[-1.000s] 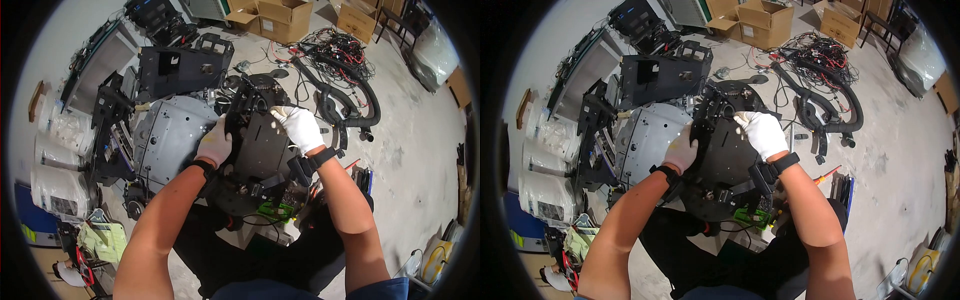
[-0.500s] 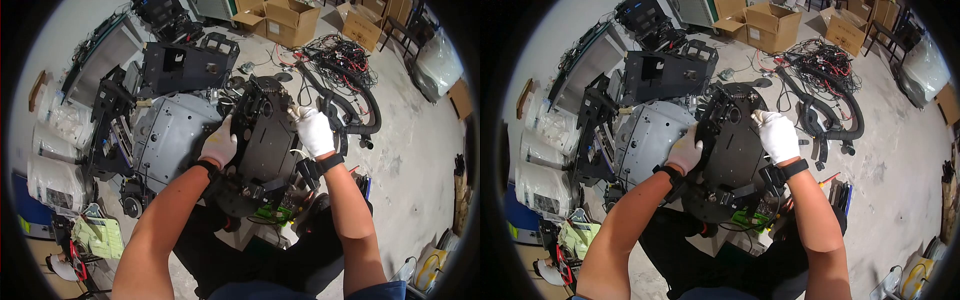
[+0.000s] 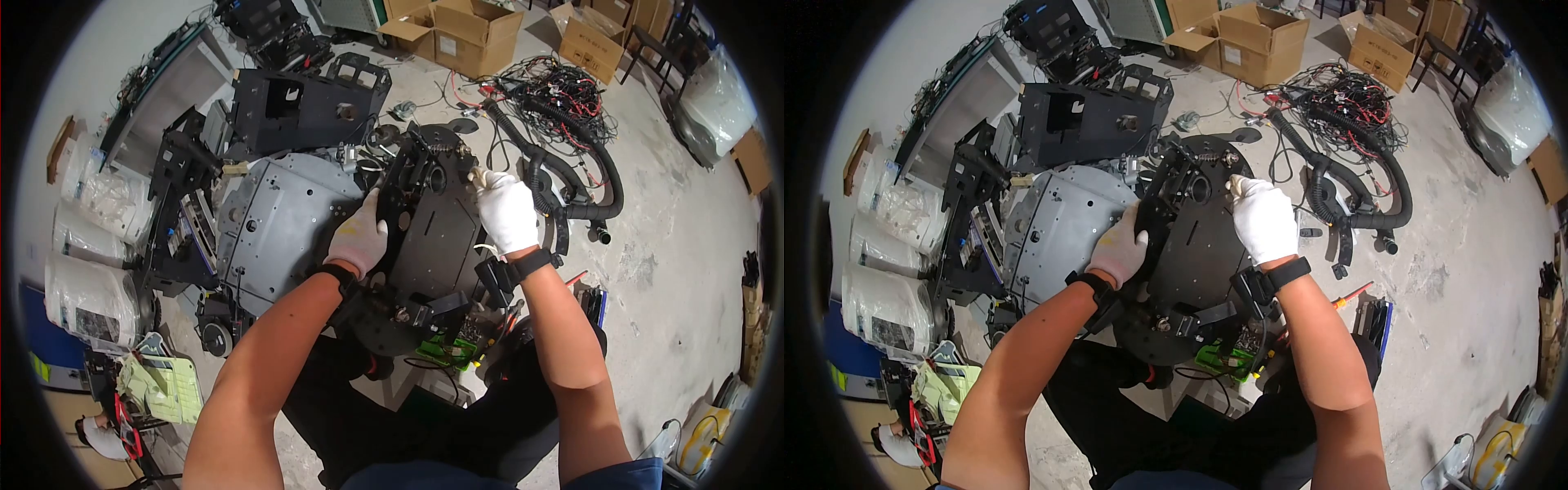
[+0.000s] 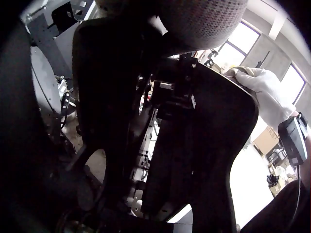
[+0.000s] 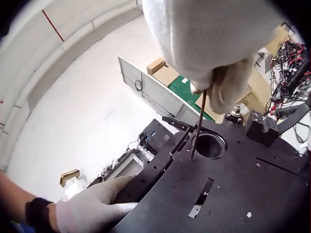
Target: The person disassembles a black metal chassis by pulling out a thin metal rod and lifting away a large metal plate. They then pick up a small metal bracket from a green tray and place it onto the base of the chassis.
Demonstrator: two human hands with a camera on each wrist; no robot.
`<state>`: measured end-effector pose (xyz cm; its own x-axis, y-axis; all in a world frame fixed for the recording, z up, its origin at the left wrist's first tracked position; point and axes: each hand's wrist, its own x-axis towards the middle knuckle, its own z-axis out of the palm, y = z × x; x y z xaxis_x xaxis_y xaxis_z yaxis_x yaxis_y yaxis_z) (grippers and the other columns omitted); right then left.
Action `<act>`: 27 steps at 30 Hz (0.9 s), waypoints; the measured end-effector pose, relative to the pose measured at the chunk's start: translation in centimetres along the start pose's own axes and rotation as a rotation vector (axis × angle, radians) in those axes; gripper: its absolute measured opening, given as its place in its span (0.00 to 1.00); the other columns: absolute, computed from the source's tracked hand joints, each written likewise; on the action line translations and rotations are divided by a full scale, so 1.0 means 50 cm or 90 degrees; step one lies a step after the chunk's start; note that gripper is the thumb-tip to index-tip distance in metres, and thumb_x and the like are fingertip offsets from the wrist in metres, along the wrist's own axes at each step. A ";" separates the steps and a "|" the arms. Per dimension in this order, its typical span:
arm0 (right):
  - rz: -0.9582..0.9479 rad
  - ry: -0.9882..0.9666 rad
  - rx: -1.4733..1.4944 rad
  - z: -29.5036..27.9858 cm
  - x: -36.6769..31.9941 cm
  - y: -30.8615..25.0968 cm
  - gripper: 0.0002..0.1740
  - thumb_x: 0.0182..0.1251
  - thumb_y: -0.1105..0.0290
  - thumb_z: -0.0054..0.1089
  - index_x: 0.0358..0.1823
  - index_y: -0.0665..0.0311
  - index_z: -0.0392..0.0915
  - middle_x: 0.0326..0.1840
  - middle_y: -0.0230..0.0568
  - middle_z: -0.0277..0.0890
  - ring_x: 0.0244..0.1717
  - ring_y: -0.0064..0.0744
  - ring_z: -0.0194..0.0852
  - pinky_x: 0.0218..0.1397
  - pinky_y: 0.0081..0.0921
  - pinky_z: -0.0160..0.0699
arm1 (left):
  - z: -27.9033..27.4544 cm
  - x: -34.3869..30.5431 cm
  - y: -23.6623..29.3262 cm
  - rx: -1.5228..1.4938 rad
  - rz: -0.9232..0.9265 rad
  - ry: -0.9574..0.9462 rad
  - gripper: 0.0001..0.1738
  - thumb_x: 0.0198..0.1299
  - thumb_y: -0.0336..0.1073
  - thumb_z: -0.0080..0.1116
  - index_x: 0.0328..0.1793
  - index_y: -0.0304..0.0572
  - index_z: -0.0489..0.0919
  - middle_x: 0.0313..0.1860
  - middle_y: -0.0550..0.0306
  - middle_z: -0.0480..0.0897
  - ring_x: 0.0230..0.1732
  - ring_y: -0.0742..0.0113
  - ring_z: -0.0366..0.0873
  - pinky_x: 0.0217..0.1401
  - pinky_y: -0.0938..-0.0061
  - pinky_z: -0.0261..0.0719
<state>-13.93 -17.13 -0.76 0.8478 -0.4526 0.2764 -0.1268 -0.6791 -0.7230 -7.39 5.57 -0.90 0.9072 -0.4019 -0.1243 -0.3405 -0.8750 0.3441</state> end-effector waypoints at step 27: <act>0.058 0.006 0.011 0.025 0.007 -0.019 0.11 0.63 0.68 0.55 0.40 0.63 0.84 0.33 0.52 0.81 0.36 0.47 0.82 0.40 0.35 0.79 | -0.004 0.000 0.003 0.005 -0.009 -0.022 0.34 0.62 0.38 0.45 0.75 0.45 0.54 0.60 0.39 0.75 0.55 0.44 0.76 0.59 0.56 0.73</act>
<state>-12.86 -15.94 -0.75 0.8281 -0.5174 0.2155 -0.1937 -0.6250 -0.7562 -7.37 5.48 -0.66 0.9029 -0.3981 -0.1619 -0.3291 -0.8828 0.3353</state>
